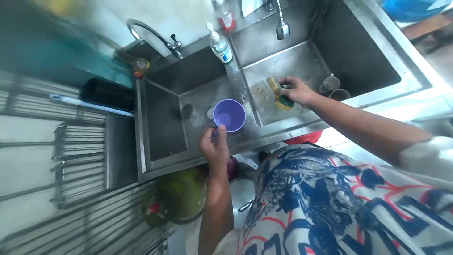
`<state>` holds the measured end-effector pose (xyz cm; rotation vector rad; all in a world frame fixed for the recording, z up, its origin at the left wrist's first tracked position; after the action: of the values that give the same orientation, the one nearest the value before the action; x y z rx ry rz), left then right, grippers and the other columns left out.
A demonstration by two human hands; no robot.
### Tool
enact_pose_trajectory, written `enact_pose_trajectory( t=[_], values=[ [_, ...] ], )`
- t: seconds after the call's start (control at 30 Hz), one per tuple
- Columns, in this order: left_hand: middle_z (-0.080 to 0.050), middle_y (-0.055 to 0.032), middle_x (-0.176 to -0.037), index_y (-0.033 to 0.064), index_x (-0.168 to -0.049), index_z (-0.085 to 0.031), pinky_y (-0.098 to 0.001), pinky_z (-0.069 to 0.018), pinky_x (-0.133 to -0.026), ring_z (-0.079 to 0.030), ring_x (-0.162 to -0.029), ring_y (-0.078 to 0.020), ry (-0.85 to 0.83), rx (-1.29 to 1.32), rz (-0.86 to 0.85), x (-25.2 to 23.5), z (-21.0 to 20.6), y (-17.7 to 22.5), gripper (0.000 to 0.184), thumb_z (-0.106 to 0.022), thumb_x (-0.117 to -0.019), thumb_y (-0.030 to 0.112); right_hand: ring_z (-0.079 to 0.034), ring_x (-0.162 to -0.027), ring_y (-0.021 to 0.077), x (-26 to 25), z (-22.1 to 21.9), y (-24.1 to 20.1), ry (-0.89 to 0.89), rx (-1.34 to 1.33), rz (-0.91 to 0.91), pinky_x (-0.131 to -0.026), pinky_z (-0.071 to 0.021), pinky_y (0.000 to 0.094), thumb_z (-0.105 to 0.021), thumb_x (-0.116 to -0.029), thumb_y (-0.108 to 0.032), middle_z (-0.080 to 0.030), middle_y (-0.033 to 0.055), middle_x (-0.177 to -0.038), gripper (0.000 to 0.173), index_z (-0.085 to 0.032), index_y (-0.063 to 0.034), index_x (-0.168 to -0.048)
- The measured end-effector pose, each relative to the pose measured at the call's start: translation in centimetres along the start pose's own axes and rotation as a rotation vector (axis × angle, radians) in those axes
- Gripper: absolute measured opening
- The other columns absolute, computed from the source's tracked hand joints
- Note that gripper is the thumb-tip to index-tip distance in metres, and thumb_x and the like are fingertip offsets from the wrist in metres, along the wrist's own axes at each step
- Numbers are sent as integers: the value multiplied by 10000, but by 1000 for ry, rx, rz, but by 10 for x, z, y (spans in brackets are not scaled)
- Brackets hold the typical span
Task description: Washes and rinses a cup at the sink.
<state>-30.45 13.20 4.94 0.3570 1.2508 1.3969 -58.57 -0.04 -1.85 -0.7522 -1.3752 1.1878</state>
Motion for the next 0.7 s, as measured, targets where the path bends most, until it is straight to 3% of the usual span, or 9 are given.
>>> enact_pose_trajectory(
  t=[0.13,0.33,0.5,0.57,0.7],
  values=[
    [-509,152,-641,170,-709,-566,-121,-446,-557,-497,-582,68,25,96,80,1,14,8,282,-567,-990,146,-685,-987,285,-19,-26,-4,-61,76,29,-867,-579,477,-670,-973,-79,-611,204,-1310,376,-577,-4,-1329],
    [-545,179,-666,212,-727,-591,-124,-466,-606,-533,-630,73,25,201,62,3,48,18,277,-587,-1004,223,-669,-1011,277,-23,-50,-18,-92,122,34,-870,-568,466,-644,-982,-59,-596,202,-1327,370,-571,-8,-1341],
    [-499,153,-667,198,-730,-558,-119,-448,-568,-498,-599,59,-39,298,-112,-17,66,24,310,-596,-1012,320,-653,-1033,276,-21,-48,-18,-48,140,14,-884,-558,468,-613,-992,-57,-601,203,-1315,353,-571,2,-1338],
    [-473,131,-667,184,-718,-524,-119,-422,-540,-471,-583,51,-70,341,-188,-33,65,29,338,-552,-1032,307,-645,-1058,253,-19,-41,-17,-1,129,15,-905,-552,452,-602,-998,-62,-617,188,-1287,336,-581,2,-1327],
    [-465,97,-671,152,-709,-513,-139,-421,-560,-479,-605,26,-83,413,-312,-65,52,45,405,-439,-1093,257,-653,-986,230,-11,-18,-15,106,112,-20,-860,-562,435,-597,-1026,-97,-633,167,-1234,315,-573,-12,-1329]
  ],
)
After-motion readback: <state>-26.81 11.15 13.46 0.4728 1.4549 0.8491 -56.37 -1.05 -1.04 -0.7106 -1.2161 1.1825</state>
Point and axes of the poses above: each hand's wrist, its own x-axis away from the middle knuckle, its own z-axis out of the back of the hand, y = z × x, the point moved 1 cm from there along -x, towards the middle knuckle
